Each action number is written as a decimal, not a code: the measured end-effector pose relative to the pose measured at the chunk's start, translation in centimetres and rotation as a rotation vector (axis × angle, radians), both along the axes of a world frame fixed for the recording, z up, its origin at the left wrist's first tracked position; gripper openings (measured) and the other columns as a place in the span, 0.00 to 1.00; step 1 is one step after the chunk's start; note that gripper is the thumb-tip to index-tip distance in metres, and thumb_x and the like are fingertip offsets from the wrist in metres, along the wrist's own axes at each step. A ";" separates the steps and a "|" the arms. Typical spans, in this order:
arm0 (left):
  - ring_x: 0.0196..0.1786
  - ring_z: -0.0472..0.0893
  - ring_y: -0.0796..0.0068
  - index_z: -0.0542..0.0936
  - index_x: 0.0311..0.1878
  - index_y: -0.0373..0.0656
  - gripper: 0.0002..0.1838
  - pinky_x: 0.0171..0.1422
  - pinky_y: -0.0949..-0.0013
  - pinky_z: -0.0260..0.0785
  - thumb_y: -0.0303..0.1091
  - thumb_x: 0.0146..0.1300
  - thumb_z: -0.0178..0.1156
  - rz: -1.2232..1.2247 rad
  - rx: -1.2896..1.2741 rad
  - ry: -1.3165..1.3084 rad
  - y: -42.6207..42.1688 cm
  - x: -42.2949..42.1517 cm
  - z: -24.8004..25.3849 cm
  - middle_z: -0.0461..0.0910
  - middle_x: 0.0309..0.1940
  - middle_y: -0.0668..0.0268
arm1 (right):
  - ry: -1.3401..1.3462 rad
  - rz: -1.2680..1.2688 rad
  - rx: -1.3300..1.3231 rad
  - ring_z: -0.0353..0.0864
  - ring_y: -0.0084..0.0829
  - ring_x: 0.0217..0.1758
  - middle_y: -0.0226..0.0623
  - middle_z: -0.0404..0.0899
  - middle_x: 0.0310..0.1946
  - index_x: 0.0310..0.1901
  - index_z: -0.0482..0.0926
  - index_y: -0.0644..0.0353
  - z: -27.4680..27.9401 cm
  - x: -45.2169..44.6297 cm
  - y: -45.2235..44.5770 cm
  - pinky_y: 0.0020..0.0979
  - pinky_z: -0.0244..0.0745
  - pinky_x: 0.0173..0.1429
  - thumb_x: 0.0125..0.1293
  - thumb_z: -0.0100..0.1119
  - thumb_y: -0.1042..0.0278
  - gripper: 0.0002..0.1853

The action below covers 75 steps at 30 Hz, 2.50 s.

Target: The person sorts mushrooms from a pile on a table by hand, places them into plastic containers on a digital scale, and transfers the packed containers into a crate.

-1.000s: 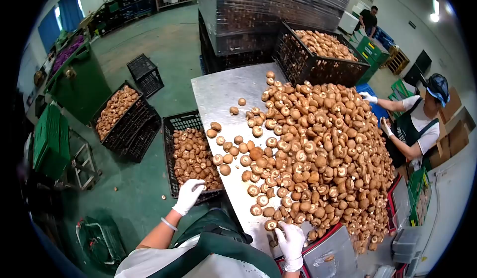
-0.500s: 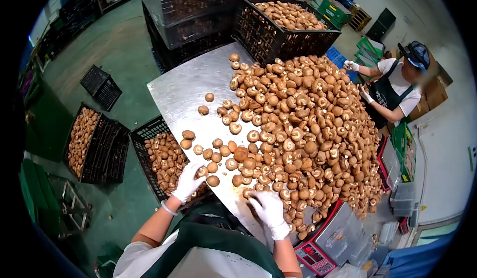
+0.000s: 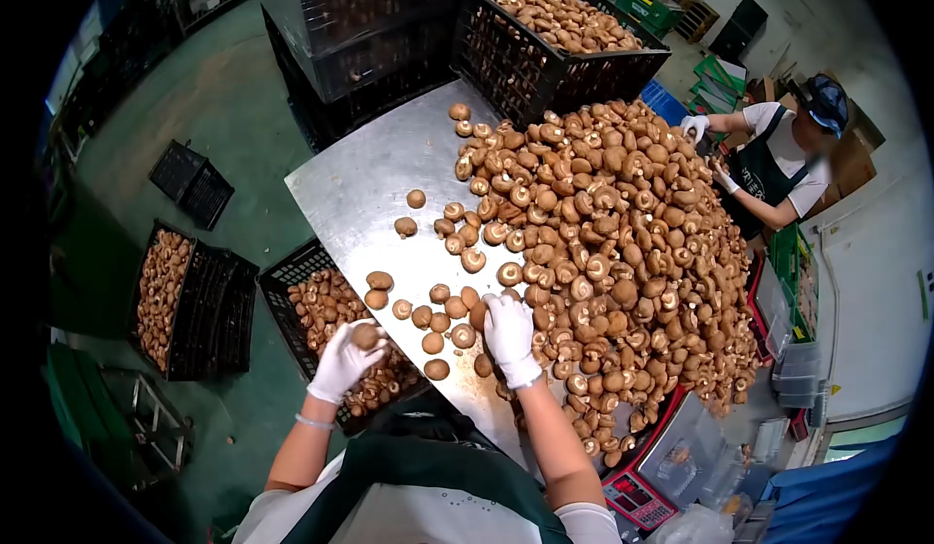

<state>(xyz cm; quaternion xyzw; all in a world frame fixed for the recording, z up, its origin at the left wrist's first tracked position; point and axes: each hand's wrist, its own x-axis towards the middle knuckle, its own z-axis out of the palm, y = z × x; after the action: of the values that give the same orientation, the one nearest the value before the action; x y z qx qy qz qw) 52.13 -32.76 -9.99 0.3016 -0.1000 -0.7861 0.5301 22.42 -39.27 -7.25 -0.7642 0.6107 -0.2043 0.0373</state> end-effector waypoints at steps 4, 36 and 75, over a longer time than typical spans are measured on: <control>0.42 0.82 0.68 0.76 0.40 0.40 0.19 0.47 0.65 0.78 0.47 0.75 0.46 0.163 0.112 -0.273 -0.4 3.6 -0.1 0.81 0.43 0.56 | -0.274 0.266 0.175 0.81 0.40 0.43 0.39 0.80 0.44 0.48 0.80 0.56 2.7 3.5 3.1 0.40 0.74 0.51 0.58 0.62 0.65 0.16; 0.52 0.77 0.52 0.80 0.50 0.38 0.19 0.59 0.57 0.69 0.34 0.56 0.66 -0.278 -0.873 -1.841 -6.2 2.7 4.6 0.80 0.48 0.52 | -0.264 -0.084 0.296 0.81 0.43 0.49 0.44 0.71 0.60 0.66 0.64 0.56 2.0 -0.1 5.5 0.37 0.79 0.49 0.54 0.68 0.57 0.38; 0.58 0.72 0.74 0.66 0.66 0.37 0.31 0.62 0.71 0.64 0.53 0.73 0.48 -0.508 -0.443 -0.966 -20.2 -25.1 -4.3 0.72 0.58 0.65 | -1.534 -0.681 0.360 0.58 0.35 0.74 0.45 0.59 0.71 0.70 0.60 0.65 -3.4 -21.4 2.1 0.32 0.50 0.76 0.64 0.51 0.32 0.46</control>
<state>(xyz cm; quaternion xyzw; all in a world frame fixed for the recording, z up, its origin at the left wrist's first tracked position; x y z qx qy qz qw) 27.01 -52.98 -14.34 0.4743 -0.5610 -0.6224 0.2700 1.02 -37.17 -10.62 -0.1721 0.6357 -0.5648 0.4972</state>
